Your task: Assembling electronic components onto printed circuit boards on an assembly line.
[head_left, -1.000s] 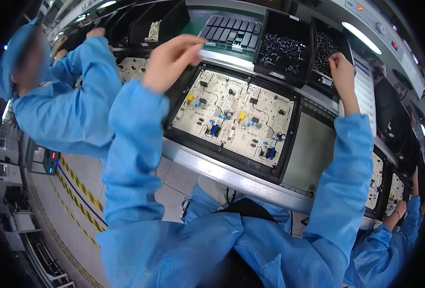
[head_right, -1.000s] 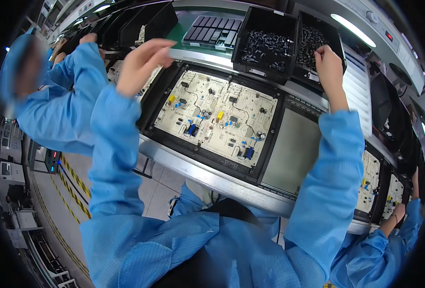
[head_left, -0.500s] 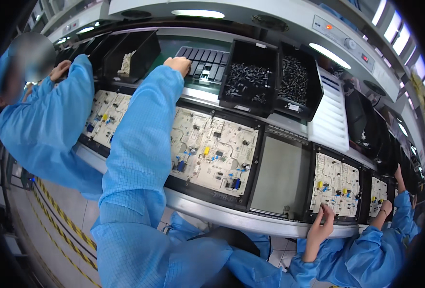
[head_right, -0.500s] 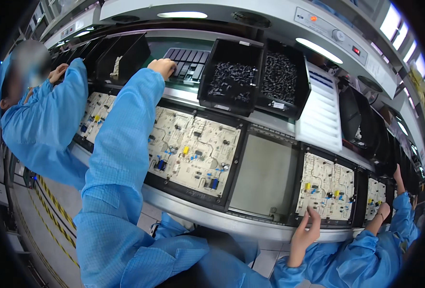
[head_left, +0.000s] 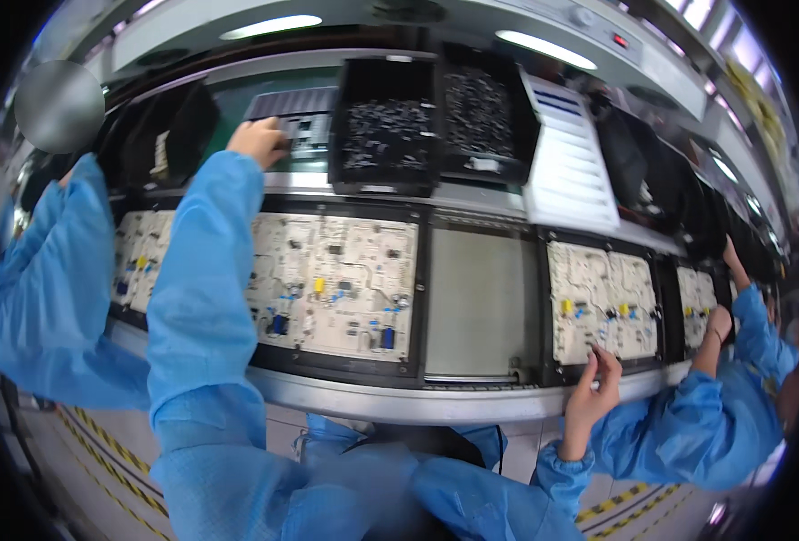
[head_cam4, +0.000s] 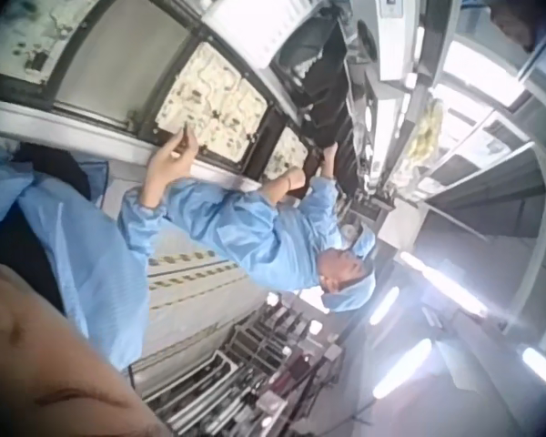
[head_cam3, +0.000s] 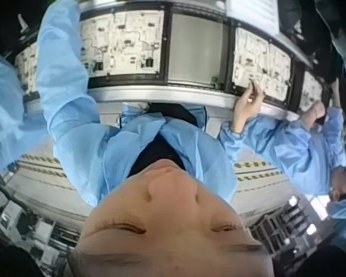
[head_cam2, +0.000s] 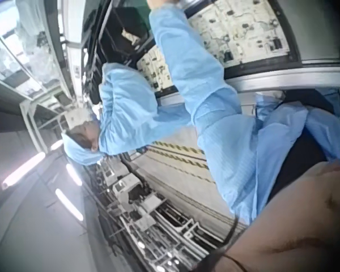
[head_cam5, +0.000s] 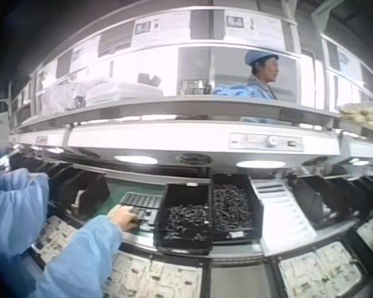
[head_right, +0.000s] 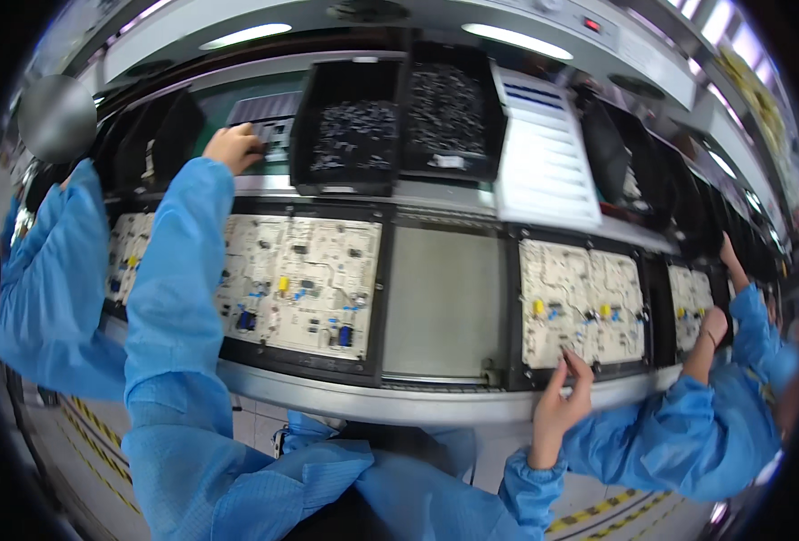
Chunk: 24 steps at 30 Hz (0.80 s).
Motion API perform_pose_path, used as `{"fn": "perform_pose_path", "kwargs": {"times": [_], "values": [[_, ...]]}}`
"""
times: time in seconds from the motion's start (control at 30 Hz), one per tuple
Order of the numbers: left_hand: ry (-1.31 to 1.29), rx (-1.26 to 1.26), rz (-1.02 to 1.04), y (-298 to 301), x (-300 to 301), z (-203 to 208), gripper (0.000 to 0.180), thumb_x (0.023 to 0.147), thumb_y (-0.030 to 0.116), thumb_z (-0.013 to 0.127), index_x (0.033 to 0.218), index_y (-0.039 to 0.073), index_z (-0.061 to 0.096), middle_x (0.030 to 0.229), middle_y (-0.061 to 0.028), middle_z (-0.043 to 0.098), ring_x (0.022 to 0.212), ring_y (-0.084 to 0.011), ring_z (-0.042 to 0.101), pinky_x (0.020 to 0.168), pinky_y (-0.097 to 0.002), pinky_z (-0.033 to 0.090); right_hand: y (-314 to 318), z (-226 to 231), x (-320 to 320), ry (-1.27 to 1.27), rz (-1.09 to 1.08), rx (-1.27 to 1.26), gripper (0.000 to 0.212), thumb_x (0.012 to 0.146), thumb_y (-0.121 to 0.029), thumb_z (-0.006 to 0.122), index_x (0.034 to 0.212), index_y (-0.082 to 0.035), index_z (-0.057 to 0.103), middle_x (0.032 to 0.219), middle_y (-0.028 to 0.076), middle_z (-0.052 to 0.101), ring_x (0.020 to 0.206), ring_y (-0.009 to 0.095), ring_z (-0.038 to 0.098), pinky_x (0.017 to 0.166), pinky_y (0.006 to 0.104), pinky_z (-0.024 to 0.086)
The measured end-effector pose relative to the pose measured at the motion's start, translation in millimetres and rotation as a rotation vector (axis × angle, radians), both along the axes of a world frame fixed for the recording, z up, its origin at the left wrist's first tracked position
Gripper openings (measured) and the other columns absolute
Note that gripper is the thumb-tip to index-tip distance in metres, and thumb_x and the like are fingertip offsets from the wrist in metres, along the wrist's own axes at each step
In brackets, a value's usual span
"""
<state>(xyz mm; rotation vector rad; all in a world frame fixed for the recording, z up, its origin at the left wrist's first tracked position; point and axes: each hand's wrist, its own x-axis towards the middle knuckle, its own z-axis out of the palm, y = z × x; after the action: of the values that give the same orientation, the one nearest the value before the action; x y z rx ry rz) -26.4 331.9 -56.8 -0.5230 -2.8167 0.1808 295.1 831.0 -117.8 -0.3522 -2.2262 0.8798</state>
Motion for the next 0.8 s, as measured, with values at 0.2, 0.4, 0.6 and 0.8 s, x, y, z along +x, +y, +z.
{"fn": "perform_pose_path", "kwargs": {"times": [0.2,0.4,0.6,0.8], "values": [[-0.029,0.093,-0.043,1,-3,8,0.013,0.072,0.018,0.070,0.081,0.009,0.066,0.087,-0.0061,0.062,0.084,-0.0242,0.059,0.073,-0.0344,0.043,8,-3,0,0.045,0.049,-0.084,0.012,0.081,0.003,0.060,0.093,0.001,0.058,0.091,0.007,0.061,0.081,0.012,0.057,0.073,0.0224,0.045],[0.306,0.605,-0.055,21,24,28,0.013,0.086,0.012,0.057,0.094,0.003,0.056,0.082,-0.0125,0.058,0.072,-0.0237,0.058,0.067,-0.0325,0.046,38,39,-61,0.001,0.243,0.027,0.010,0.077,0.001,0.065,0.084,0.001,0.059,0.074,0.004,0.055,0.068,0.010,0.051,0.066,0.0222,0.043],[0.321,0.803,-0.215,127,115,55,0.008,0.083,0.006,0.059,0.089,0.003,0.057,0.082,-0.0076,0.058,0.074,-0.0169,0.056,0.066,-0.0281,0.045,91,74,-161,-0.547,0.667,0.264,0.010,0.076,-0.003,0.062,0.085,0.001,0.063,0.069,0.009,0.061,0.063,0.016,0.056,0.060,0.0260,0.045],[-0.070,0.736,-0.507,246,170,2,0.014,0.076,0.009,0.065,0.089,0.006,0.062,0.081,-0.0096,0.059,0.081,-0.0278,0.057,0.072,-0.0351,0.047,97,52,-170,-0.553,0.711,0.309,0.011,0.074,0.000,0.061,0.084,0.001,0.065,0.072,0.012,0.064,0.065,0.019,0.061,0.060,0.0284,0.047]]}}
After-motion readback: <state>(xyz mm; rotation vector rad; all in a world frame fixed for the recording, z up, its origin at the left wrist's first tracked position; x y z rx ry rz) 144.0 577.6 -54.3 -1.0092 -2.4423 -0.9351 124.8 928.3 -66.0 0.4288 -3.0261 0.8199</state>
